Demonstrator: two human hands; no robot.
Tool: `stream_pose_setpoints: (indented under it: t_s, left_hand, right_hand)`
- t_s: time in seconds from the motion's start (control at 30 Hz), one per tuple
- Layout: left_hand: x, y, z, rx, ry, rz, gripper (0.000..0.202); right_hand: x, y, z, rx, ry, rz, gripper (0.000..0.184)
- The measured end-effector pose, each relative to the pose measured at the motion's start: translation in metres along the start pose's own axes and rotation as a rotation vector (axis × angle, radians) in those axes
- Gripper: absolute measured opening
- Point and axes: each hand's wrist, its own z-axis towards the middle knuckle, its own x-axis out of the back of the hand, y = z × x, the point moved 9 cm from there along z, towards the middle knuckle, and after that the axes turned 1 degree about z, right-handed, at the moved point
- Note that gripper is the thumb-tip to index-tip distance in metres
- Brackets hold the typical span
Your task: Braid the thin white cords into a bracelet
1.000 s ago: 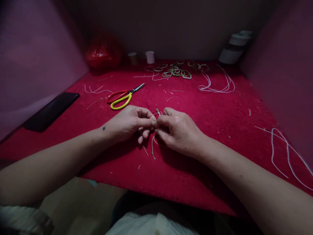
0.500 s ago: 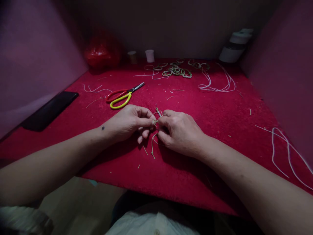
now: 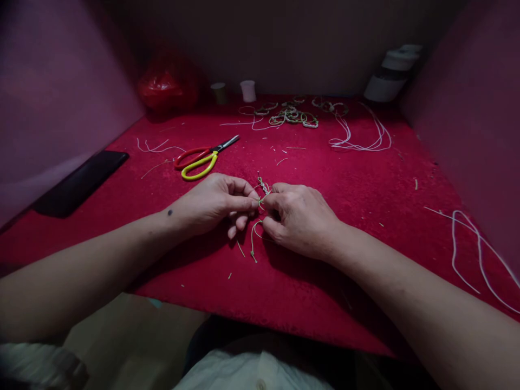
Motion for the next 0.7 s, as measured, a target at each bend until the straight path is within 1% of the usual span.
stream_pose_setpoints:
  t_s: [0.27,0.43,0.53,0.7]
  left_hand:
    - [-0.003,-0.001,-0.001,0.015,-0.009,0.019,0.012]
    - [-0.004,-0.001,-0.001,0.012,-0.010,0.033,0.014]
    - [-0.005,-0.002,0.000,0.006,-0.030,0.019,0.012]
    - [-0.006,-0.004,0.001,0.003,-0.061,-0.019,0.012]
  right_hand:
    - [0.002,0.004,0.002,-0.048,0.005,0.002,0.017]
    - [0.004,0.008,0.005,-0.089,0.034,0.071,0.011]
    - [0.004,0.012,0.006,-0.129,0.045,0.089,0.010]
    - [0.001,0.021,0.004,-0.229,0.015,0.196,0.019]
